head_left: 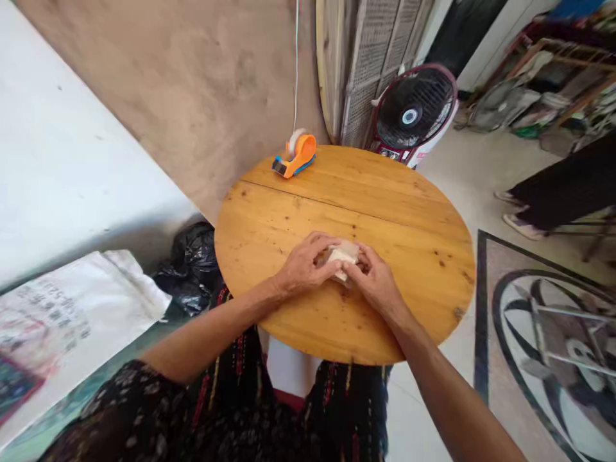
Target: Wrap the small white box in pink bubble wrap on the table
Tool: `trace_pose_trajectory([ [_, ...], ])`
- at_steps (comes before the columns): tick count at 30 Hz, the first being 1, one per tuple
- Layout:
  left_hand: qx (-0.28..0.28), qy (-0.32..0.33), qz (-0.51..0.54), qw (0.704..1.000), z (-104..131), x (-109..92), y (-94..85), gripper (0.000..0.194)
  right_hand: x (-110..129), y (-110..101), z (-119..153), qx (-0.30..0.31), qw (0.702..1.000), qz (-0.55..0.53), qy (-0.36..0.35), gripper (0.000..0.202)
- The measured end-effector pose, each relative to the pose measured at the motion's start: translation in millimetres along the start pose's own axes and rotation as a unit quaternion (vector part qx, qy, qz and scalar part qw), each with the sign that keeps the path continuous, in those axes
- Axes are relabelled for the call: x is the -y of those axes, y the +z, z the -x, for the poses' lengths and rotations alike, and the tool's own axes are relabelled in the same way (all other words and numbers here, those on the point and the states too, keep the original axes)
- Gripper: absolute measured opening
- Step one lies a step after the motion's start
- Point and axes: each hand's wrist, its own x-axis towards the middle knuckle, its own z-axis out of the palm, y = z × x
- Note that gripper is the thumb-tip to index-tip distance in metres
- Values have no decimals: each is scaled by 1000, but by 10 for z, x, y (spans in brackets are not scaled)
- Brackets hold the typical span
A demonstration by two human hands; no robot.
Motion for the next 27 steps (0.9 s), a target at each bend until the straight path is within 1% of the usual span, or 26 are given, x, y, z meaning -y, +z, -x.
trace_pose_trajectory([
  [2, -10, -22, 0, 1000, 7, 22, 12, 27, 14, -10, -5, 6, 999, -48, -1, 68],
  [5, -10, -46, 1, 999, 8, 33, 15, 22, 63, -59, -39, 20, 996, -83, 5, 64],
  [8, 3, -69, 2, 998, 3, 22, -2, 19, 146, -132, -117, 29, 998, -58, 19, 57],
  [11, -2, -85, 8, 996, -1, 18, -17, 19, 228, -170, -211, 43, 999, -18, 20, 43],
  [13, -7, -90, 19, 996, 1, 25, -19, 20, 260, -166, -267, 63, 997, -26, 17, 38],
  [15, -7, -91, 35, 995, 3, 37, -15, 19, 265, -152, -319, 83, 995, -56, 30, 36],
  [18, -6, -86, 53, 995, 5, 58, -7, 18, 237, -144, -409, 102, 989, -82, 72, 35],
  [20, -4, -78, 53, 996, 2, 73, -4, 18, 213, -153, -470, 121, 985, -82, 88, 33],
  [23, 8, -74, 49, 996, -3, 100, -4, 18, 188, -173, -527, 146, 983, -68, 91, 28],
  [27, 22, -102, 68, 992, -5, 136, -7, 18, 177, -181, -500, 128, 986, -59, 89, 25],
])
